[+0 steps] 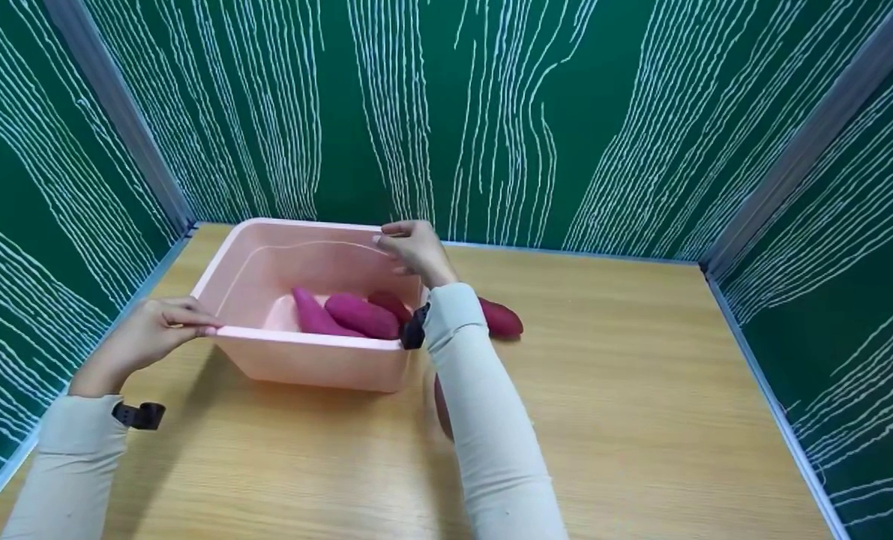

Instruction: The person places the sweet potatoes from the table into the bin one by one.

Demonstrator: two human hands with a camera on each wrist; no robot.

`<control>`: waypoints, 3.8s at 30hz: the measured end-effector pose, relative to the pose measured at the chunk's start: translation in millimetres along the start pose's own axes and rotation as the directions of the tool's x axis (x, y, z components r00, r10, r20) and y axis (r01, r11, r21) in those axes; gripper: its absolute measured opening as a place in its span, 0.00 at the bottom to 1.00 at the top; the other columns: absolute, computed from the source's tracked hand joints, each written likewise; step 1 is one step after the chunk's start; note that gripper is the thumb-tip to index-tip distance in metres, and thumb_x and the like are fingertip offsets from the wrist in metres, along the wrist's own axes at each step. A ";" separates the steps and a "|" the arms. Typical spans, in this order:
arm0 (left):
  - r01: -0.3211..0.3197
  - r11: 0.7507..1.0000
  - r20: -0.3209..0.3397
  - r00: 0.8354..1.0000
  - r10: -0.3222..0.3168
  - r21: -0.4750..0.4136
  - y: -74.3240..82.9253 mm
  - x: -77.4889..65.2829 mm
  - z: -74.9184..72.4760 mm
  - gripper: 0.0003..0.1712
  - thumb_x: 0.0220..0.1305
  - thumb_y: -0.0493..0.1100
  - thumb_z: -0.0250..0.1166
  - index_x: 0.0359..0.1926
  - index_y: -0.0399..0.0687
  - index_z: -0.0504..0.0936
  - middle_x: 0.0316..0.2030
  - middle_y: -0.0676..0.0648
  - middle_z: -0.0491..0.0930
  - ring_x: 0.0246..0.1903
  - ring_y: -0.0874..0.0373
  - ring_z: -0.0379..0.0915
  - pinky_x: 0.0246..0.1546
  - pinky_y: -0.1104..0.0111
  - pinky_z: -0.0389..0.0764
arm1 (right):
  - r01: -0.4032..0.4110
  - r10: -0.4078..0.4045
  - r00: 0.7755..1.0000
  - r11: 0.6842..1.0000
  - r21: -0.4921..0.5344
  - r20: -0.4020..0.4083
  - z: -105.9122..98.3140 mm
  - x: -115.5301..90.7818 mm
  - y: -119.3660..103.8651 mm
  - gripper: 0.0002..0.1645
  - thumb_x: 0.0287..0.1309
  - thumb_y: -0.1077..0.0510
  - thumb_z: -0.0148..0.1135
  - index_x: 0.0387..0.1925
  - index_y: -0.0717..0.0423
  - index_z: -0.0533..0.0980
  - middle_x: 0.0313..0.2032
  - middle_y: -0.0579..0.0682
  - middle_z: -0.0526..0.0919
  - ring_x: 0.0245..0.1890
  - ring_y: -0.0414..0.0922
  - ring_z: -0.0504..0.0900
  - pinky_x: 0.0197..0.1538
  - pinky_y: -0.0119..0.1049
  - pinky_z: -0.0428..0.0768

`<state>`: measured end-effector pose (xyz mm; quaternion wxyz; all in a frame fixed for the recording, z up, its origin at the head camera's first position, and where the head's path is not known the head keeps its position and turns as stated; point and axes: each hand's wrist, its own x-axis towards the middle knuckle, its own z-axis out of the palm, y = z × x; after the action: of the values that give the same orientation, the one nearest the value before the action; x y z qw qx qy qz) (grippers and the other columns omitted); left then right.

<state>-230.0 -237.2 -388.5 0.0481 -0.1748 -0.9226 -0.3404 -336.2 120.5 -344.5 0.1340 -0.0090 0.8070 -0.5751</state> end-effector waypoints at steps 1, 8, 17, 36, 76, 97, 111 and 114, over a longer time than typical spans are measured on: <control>0.003 1.000 0.002 1.000 -0.003 -0.003 0.0 0.1 -0.1 0.08 0.57 0.32 0.68 0.39 0.42 0.89 0.36 0.45 0.84 0.40 0.51 0.76 0.45 0.56 0.84 | 0.001 -0.001 1.000 1.000 -0.007 -0.002 -0.2 0.3 0.6 0.24 0.61 0.51 0.64 0.58 0.52 0.75 0.57 0.58 0.78 0.48 0.50 0.80 0.52 0.44 0.83; 0.047 0.999 0.024 0.999 -0.046 -0.022 0.9 0.6 -1.3 0.09 0.58 0.32 0.67 0.40 0.42 0.88 0.39 0.44 0.84 0.44 0.47 0.77 0.50 0.53 0.82 | 0.001 -0.001 1.000 1.000 -0.023 -0.005 -1.1 -0.4 2.8 0.25 0.60 0.49 0.65 0.58 0.52 0.75 0.56 0.57 0.79 0.47 0.49 0.81 0.52 0.43 0.83; 0.063 0.998 0.026 0.998 -0.062 -0.019 0.9 0.5 -0.9 0.09 0.57 0.32 0.67 0.40 0.43 0.89 0.38 0.44 0.84 0.43 0.48 0.77 0.50 0.53 0.82 | 0.000 0.000 1.000 1.000 -0.025 0.005 -1.4 -1.6 3.0 0.25 0.60 0.49 0.64 0.57 0.52 0.75 0.56 0.57 0.79 0.48 0.51 0.81 0.50 0.42 0.84; 0.102 0.994 0.041 0.994 -0.100 -0.042 1.3 0.4 -1.1 0.10 0.59 0.32 0.66 0.40 0.45 0.89 0.39 0.44 0.84 0.46 0.46 0.77 0.52 0.52 0.80 | 0.005 -0.004 1.000 1.000 0.029 -0.028 -15.6 -7.5 8.1 0.28 0.61 0.49 0.63 0.61 0.54 0.73 0.57 0.57 0.77 0.48 0.50 0.81 0.49 0.41 0.84; 0.084 0.996 0.036 0.996 -0.083 -0.034 0.6 -0.7 0.2 0.10 0.58 0.33 0.67 0.41 0.44 0.88 0.39 0.44 0.84 0.44 0.48 0.77 0.50 0.55 0.82 | -0.061 0.065 0.997 0.994 0.087 -0.044 -51.7 -27.9 67.1 0.30 0.64 0.48 0.59 0.64 0.54 0.69 0.59 0.56 0.74 0.57 0.53 0.74 0.60 0.46 0.77; 0.055 0.998 0.023 0.998 -0.055 -0.017 0.0 -1.0 0.0 0.10 0.58 0.31 0.67 0.40 0.44 0.89 0.39 0.44 0.84 0.45 0.47 0.78 0.49 0.54 0.82 | -0.131 0.136 0.989 0.987 0.094 -0.054 -54.5 -42.2 119.7 0.35 0.63 0.45 0.60 0.67 0.54 0.65 0.57 0.58 0.75 0.44 0.43 0.81 0.58 0.42 0.79; 0.068 0.998 0.022 0.997 -0.068 -0.006 1.3 -2.1 0.7 0.10 0.58 0.33 0.67 0.40 0.45 0.89 0.39 0.45 0.84 0.43 0.49 0.76 0.49 0.54 0.83 | -0.116 0.121 0.991 0.990 0.081 -0.062 -48.2 -55.0 157.7 0.41 0.61 0.42 0.61 0.69 0.57 0.61 0.64 0.61 0.68 0.60 0.56 0.74 0.59 0.47 0.78; 0.068 0.998 0.023 0.997 -0.068 -0.006 1.1 -1.9 0.5 0.10 0.59 0.33 0.67 0.40 0.45 0.89 0.39 0.45 0.84 0.43 0.49 0.76 0.50 0.54 0.83 | -0.122 0.127 0.989 0.990 0.076 -0.070 -46.3 -57.6 165.4 0.40 0.63 0.44 0.60 0.70 0.58 0.60 0.65 0.62 0.67 0.59 0.56 0.74 0.61 0.49 0.77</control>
<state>-227.9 -236.7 -388.5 0.0253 -0.1475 -0.9274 -0.3428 -268.1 229.0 -472.6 0.1397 0.0674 0.7894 -0.5939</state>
